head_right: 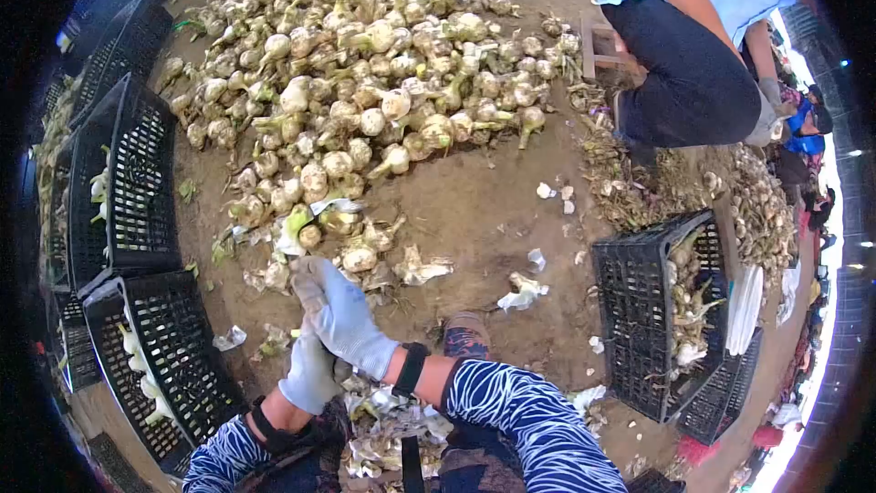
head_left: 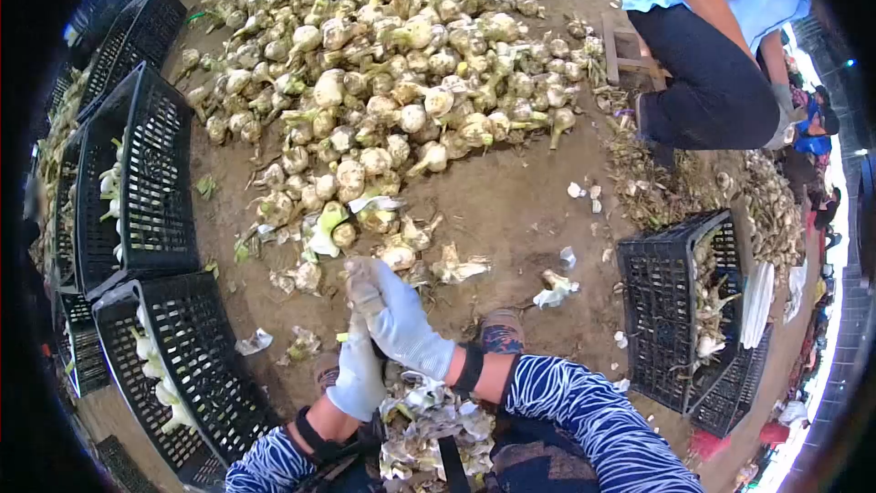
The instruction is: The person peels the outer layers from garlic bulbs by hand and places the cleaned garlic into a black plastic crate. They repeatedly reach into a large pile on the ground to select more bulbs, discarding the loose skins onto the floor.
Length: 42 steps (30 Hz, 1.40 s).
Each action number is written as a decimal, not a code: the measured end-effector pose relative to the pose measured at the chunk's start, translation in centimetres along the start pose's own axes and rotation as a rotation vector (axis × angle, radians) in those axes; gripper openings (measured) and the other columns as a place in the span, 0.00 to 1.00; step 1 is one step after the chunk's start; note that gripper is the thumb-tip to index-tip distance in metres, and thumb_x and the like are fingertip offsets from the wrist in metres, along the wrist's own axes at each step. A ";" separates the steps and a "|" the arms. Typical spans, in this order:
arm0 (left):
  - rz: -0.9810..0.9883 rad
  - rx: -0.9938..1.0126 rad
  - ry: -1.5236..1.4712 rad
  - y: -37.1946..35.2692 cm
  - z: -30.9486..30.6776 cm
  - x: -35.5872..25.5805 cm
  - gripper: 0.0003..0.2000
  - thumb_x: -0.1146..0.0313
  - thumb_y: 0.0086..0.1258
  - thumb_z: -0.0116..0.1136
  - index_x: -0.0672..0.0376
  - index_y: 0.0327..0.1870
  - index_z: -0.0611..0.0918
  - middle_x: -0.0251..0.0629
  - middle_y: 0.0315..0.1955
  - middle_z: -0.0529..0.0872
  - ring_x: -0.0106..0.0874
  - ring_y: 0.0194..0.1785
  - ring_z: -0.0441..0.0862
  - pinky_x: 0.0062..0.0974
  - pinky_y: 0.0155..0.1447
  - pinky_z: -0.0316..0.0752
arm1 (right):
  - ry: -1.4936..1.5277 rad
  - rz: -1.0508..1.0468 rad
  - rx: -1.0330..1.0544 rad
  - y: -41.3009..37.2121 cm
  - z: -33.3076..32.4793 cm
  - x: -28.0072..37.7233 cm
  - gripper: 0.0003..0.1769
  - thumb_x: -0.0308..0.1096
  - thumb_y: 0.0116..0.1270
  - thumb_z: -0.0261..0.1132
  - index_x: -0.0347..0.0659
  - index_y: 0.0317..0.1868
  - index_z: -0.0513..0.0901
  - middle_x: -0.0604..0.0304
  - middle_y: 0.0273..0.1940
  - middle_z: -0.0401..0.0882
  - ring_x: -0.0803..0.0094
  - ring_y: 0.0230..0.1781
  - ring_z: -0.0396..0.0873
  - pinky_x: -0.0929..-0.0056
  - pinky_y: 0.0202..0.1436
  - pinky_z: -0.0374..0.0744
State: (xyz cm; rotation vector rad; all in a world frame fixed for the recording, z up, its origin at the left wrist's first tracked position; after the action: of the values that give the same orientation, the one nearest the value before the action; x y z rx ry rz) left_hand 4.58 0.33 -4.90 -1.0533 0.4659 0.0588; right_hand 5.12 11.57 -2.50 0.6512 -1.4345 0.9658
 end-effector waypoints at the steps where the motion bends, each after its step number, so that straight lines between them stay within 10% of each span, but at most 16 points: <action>1: -0.001 -0.019 0.002 0.1 0.5 0.2 0.28 0.39 0.78 0.38 0.52 0.61 0.77 0.29 0.44 0.87 0.28 0.45 0.85 0.27 0.43 0.82 | 0.010 -0.014 -0.020 0.0 0.1 0.4 0.23 0.49 0.74 0.60 0.37 0.55 0.76 0.50 0.38 0.83 0.60 0.39 0.82 0.66 0.44 0.79; 4: 0.187 -0.060 -0.027 1.1 0.3 1.0 0.27 0.38 0.78 0.38 0.51 0.56 0.79 0.28 0.39 0.87 0.26 0.30 0.83 0.21 0.27 0.76 | 0.439 0.346 -0.058 1.1 -1.1 -1.4 0.17 0.39 0.73 0.61 0.39 0.56 0.77 0.63 0.30 0.81 0.72 0.28 0.80 0.72 0.29 0.79; 7: 0.049 0.094 0.245 -0.5 -0.2 0.0 0.31 0.37 0.78 0.34 0.54 0.50 0.83 0.32 0.35 0.88 0.24 0.27 0.82 0.22 0.25 0.74 | -0.420 -0.321 -0.027 2.9 -3.9 -2.4 0.19 0.31 0.67 0.60 0.41 0.58 0.77 0.50 0.42 0.85 0.54 0.41 0.84 0.63 0.43 0.81; 11: 0.135 0.320 0.161 -1.9 0.9 -3.0 0.25 0.49 0.79 0.40 0.64 0.53 0.81 0.39 0.36 0.87 0.28 0.32 0.85 0.26 0.34 0.80 | -0.764 -0.339 -0.300 4.8 -8.8 -3.7 0.14 0.37 0.67 0.65 0.44 0.52 0.82 0.52 0.42 0.84 0.53 0.42 0.83 0.60 0.48 0.80; 19: 0.245 0.098 0.157 -0.1 -3.5 -3.2 0.17 0.67 0.75 0.52 0.65 0.59 0.77 0.42 0.39 0.87 0.25 0.38 0.85 0.21 0.38 0.81 | -1.330 -0.074 0.305 4.9 -5.3 -6.8 0.30 0.30 0.59 0.67 0.53 0.63 0.73 0.51 0.62 0.73 0.52 0.53 0.79 0.55 0.53 0.80; 24: 0.325 -0.033 0.238 0.9 -3.7 -2.7 0.27 0.58 0.74 0.60 0.64 0.68 0.70 0.41 0.41 0.86 0.23 0.38 0.84 0.20 0.41 0.79 | -0.746 -0.214 -0.026 3.6 -5.8 -3.5 0.27 0.27 0.57 0.67 0.44 0.60 0.76 0.48 0.56 0.76 0.48 0.58 0.75 0.58 0.59 0.77; 31: 0.397 0.062 0.143 -0.7 -2.6 -4.1 0.37 0.57 0.68 0.68 0.62 0.73 0.63 0.33 0.54 0.77 0.22 0.56 0.75 0.21 0.59 0.73 | -0.549 -0.337 0.176 -1.3 -2.1 1.0 0.26 0.22 0.61 0.64 0.38 0.62 0.74 0.45 0.56 0.77 0.54 0.56 0.78 0.63 0.59 0.77; 33: 0.742 -0.014 0.481 -0.1 -3.2 -3.3 0.37 0.58 0.65 0.71 0.62 0.70 0.64 0.35 0.54 0.77 0.23 0.57 0.75 0.22 0.60 0.73 | 0.192 0.368 0.083 -0.5 -3.5 0.0 0.24 0.29 0.65 0.67 0.34 0.61 0.74 0.52 0.53 0.79 0.68 0.51 0.80 0.71 0.55 0.79; 38: 0.867 -0.246 0.993 -2.4 -0.2 -4.6 0.34 0.69 0.57 0.71 0.62 0.65 0.69 0.42 0.56 0.76 0.30 0.58 0.76 0.30 0.63 0.73 | 0.113 0.311 0.228 0.5 -2.9 -0.2 0.24 0.45 0.65 0.73 0.34 0.51 0.81 0.63 0.42 0.82 0.80 0.43 0.78 0.78 0.47 0.77; 40: 0.924 -0.194 0.890 -2.4 -0.4 -4.6 0.34 0.67 0.53 0.72 0.57 0.63 0.70 0.50 0.53 0.77 0.50 0.56 0.78 0.38 0.60 0.75 | 0.177 0.355 0.270 0.4 -3.0 1.4 0.23 0.44 0.66 0.72 0.33 0.51 0.81 0.64 0.42 0.83 0.80 0.43 0.78 0.78 0.47 0.77; 42: 0.909 -0.190 0.981 -2.7 -0.4 -4.8 0.34 0.68 0.56 0.70 0.62 0.65 0.69 0.45 0.55 0.76 0.34 0.57 0.77 0.31 0.63 0.72 | 0.247 0.407 0.333 0.4 -3.4 1.4 0.21 0.42 0.69 0.70 0.33 0.53 0.82 0.65 0.44 0.84 0.81 0.43 0.78 0.79 0.46 0.77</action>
State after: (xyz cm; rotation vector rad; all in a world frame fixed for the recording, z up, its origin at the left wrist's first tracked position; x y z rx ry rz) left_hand 0.86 -0.55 -0.92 -0.9252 1.8378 0.4053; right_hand 6.36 14.89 -1.42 0.4632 -1.2170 1.5717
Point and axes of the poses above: each hand's wrist, its own y-axis towards the middle knuckle, its own z-axis out of the palm, x = y × z, the point moved 3 cm from there along y, towards the middle knuckle
